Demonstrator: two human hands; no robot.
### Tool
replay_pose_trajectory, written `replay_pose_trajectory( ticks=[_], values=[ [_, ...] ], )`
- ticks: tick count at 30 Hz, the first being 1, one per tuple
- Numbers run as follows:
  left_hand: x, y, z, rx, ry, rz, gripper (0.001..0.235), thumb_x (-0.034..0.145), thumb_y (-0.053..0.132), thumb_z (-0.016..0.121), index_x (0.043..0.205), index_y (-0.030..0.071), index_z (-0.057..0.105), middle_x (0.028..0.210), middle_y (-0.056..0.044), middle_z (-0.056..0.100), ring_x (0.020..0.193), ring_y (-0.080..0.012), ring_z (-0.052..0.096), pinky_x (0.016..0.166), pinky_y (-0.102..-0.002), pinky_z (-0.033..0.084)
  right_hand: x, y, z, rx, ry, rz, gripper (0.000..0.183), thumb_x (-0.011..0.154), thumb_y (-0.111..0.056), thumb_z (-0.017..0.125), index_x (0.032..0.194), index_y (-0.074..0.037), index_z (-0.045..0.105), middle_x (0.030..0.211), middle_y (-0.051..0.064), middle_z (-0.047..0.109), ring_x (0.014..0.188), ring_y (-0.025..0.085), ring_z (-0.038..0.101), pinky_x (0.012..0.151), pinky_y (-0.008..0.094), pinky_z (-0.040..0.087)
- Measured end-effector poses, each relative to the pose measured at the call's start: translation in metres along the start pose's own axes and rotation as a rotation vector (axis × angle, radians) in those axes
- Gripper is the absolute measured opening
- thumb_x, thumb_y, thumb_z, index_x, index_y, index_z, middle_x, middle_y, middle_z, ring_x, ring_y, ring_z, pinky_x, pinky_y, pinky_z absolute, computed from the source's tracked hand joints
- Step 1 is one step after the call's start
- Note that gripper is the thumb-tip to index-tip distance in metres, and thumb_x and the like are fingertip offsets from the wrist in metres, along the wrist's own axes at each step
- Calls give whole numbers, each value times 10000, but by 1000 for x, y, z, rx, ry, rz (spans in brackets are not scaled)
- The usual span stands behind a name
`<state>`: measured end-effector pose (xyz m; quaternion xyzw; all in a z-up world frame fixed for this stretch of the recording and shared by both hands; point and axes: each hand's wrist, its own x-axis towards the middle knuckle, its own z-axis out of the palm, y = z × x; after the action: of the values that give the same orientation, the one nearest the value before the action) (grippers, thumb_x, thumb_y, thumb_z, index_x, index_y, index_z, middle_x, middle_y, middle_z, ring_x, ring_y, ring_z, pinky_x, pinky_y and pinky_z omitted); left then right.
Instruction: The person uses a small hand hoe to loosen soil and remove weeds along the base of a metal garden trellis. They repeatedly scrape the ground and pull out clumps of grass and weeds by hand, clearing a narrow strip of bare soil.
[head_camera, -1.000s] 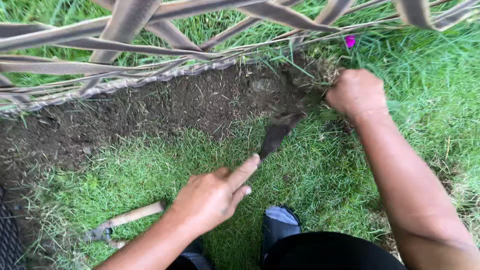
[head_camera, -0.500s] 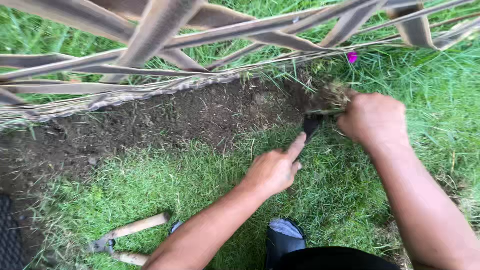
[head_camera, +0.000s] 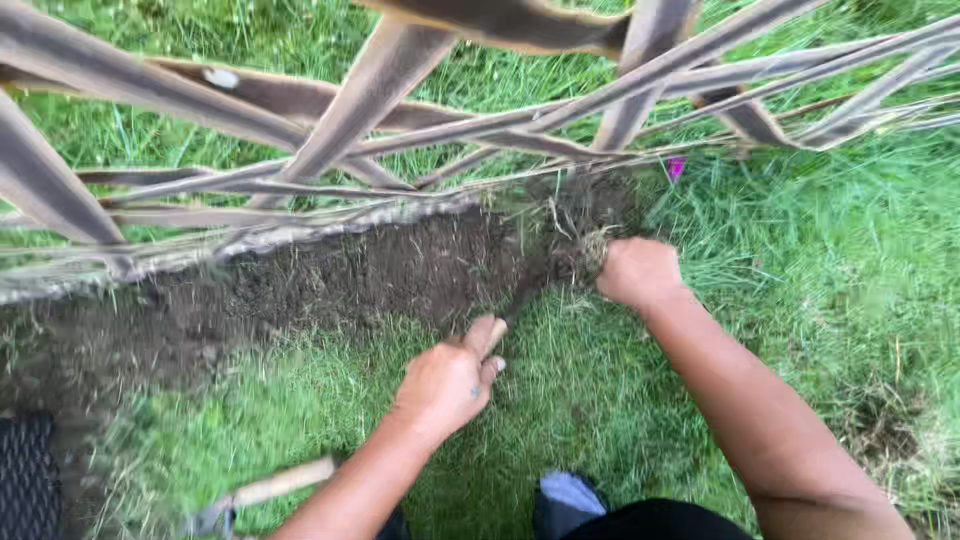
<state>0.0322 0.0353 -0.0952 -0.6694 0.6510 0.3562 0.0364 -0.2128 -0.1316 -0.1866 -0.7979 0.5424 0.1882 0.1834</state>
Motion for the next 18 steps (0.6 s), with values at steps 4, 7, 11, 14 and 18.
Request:
replay_pose_trajectory(
  ticks=[4, 7, 11, 14, 18],
  values=[
    [-29, 1, 1, 77, -9, -23, 586, 954, 288, 627, 1474, 91, 444, 970, -238, 707, 660, -399, 724, 621, -509, 619, -4, 3, 62, 236, 282, 59, 263, 878, -319, 686, 1039, -117, 736, 901, 158, 738, 819, 370, 724, 708, 501, 585],
    [-33, 5, -21, 56, -5, -36, 607, 970, 304, 596, 1507, 84, 421, 951, -228, 706, 638, -367, 731, 590, -479, 632, 8, 11, 40, 217, 287, 50, 223, 909, -281, 657, 1061, -142, 740, 954, 137, 740, 832, 346, 726, 706, 490, 587],
    [-45, -2, -27, 113, 68, -22, 579, 955, 294, 597, 1478, 84, 466, 953, -232, 709, 612, -367, 723, 568, -479, 624, 28, 7, 51, 94, 220, 37, 320, 895, -376, 675, 1066, -110, 728, 984, 139, 745, 858, 327, 735, 742, 472, 600],
    [-51, -5, -35, 158, 28, -10, 611, 941, 296, 605, 1493, 77, 463, 935, -230, 706, 603, -366, 723, 565, -479, 624, 4, 33, 63, 71, 129, 134, 419, 910, -401, 651, 1222, -125, 684, 964, 165, 742, 846, 343, 739, 735, 482, 604],
    [-59, -10, -57, 286, -137, -98, 641, 987, 321, 549, 1562, 85, 392, 942, -196, 690, 614, -332, 728, 558, -453, 635, -47, 84, 6, -75, -51, 340, 487, 880, -522, 684, 1034, -68, 773, 968, 182, 764, 891, 323, 749, 790, 465, 613]
  ],
)
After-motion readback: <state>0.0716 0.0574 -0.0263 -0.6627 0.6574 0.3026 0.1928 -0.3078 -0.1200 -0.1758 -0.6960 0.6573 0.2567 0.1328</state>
